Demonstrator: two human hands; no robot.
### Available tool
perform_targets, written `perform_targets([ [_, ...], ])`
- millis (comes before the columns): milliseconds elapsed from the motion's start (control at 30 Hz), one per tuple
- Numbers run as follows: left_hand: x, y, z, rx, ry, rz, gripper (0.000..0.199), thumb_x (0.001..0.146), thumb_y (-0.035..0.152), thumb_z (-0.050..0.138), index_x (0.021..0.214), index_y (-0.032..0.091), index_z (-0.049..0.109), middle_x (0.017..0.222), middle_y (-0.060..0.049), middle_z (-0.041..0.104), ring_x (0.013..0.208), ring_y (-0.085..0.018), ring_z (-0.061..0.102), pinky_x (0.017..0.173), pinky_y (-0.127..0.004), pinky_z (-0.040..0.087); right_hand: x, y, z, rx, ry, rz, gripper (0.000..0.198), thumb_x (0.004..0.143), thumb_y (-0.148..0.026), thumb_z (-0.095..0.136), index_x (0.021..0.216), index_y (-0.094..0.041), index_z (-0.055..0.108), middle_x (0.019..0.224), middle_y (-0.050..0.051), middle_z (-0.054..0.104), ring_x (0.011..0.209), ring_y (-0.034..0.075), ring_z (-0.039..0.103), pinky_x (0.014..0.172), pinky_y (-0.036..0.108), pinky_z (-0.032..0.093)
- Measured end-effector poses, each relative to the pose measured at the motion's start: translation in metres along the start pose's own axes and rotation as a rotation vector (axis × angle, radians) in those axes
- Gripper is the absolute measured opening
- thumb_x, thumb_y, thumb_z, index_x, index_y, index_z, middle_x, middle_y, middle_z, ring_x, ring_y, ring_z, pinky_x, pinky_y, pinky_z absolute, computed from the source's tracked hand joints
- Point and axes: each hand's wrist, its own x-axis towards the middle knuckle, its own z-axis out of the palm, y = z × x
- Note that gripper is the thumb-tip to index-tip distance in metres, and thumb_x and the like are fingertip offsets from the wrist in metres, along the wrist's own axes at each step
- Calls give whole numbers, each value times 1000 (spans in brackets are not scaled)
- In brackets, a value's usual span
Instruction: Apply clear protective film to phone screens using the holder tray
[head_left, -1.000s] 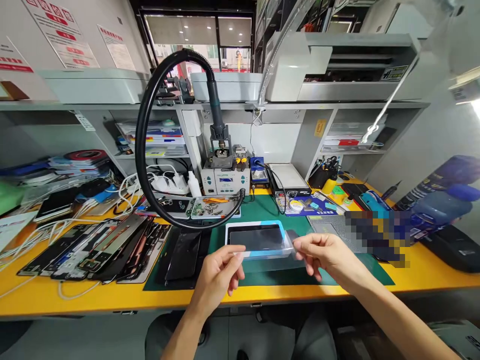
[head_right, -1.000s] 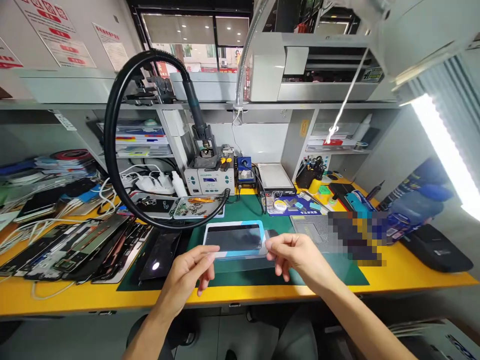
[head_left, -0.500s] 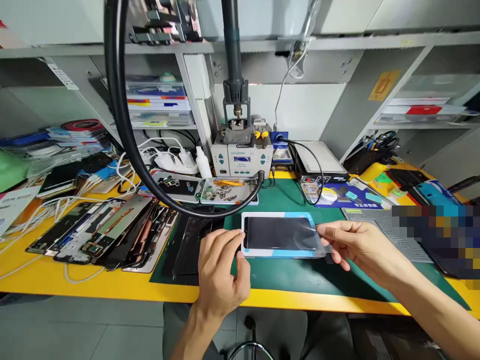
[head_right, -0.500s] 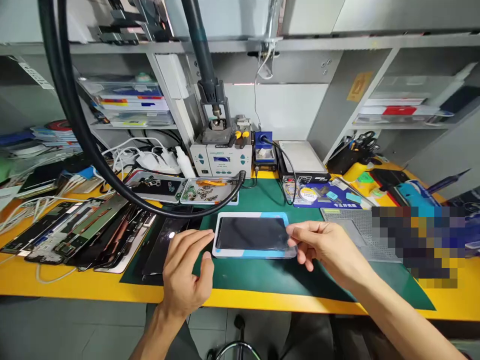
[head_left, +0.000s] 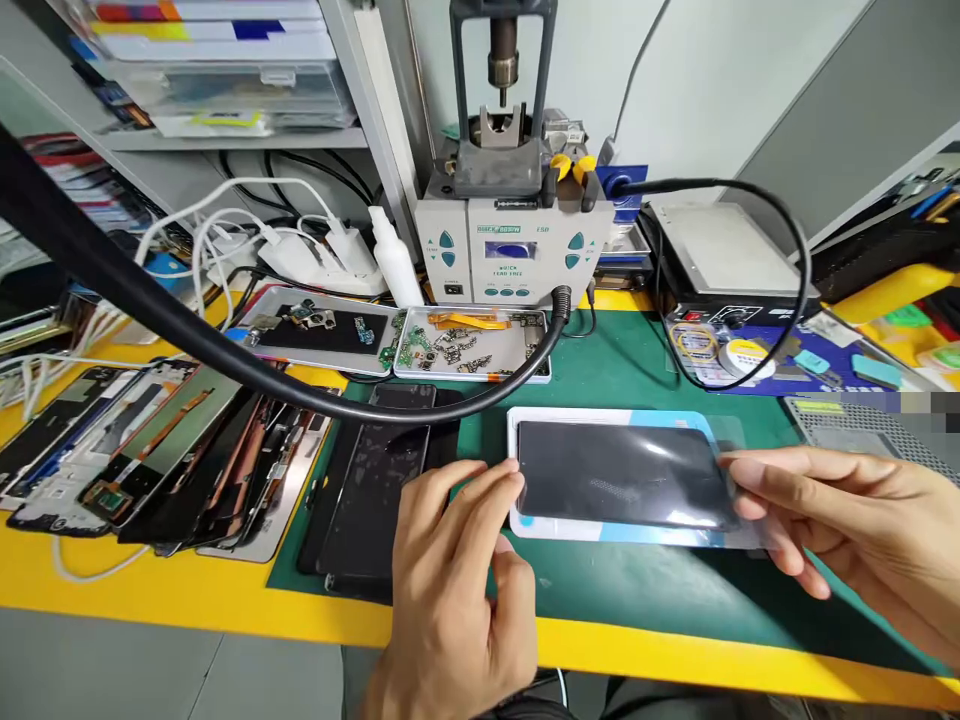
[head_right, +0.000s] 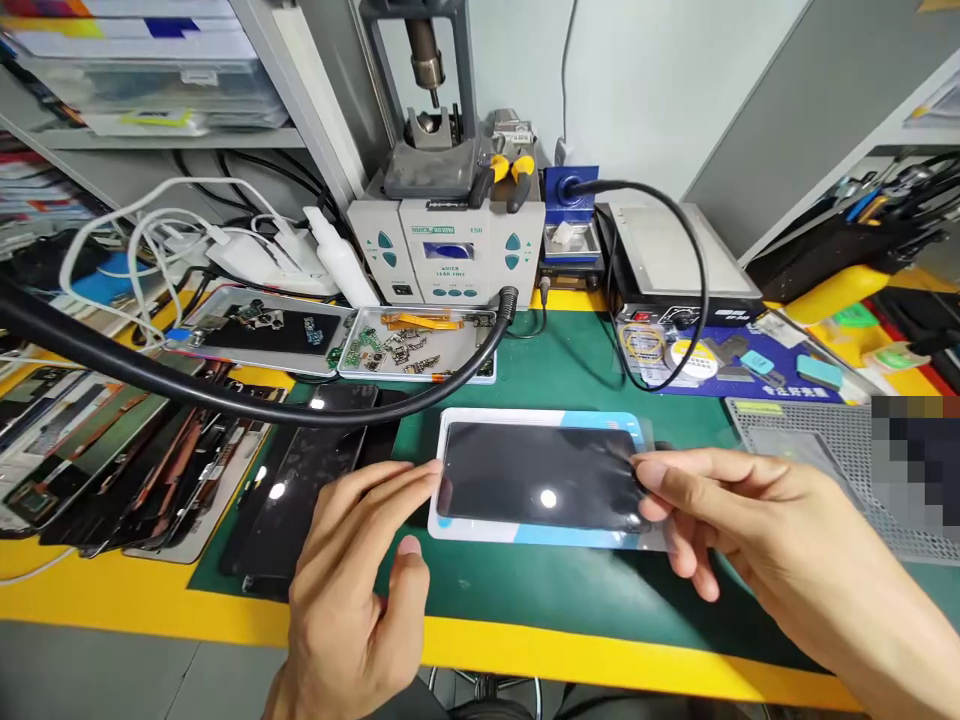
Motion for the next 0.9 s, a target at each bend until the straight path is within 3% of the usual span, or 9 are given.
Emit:
perform_targets([
  [100, -1, 2, -1, -1, -4, -38, 46, 79, -3, 51, 121, 9, 66, 123, -13, 71, 116, -29, 58, 95, -50, 50, 3, 6, -4, 69, -47, 99, 49, 48, -58, 95, 73, -19, 81, 62, 11, 64, 40, 18, 53, 29, 28, 42],
  [233, -2, 5, -3, 17, -44, -42, 49, 79, -3, 49, 122, 10, 66, 133, -12, 68, 124, -30, 55, 100, -50, 49, 6, 13, -10, 74, -61, 96, 42, 53, -55, 95, 75, -22, 81, 65, 12, 67, 41, 19, 53, 30, 29, 42],
  [500, -2, 5, -5, 12, -117, -27, 52, 80, -3, 46, 128, 7, 63, 135, -12, 66, 129, -30, 51, 104, -51, 46, 4, 16, -11, 67, 43, 145, 48, 49, -55, 96, 77, -19, 80, 63, 12, 67, 39, 20, 53, 29, 29, 39],
  [900, -2, 3, -6, 18, -165, -11, 53, 81, -3, 46, 129, 7, 63, 138, -12, 64, 131, -30, 49, 105, -52, 46, 4, 16, -5, 67, 30, 109, 51, 45, -57, 95, 74, -18, 79, 60, 11, 67, 37, 21, 53, 27, 28, 37],
])
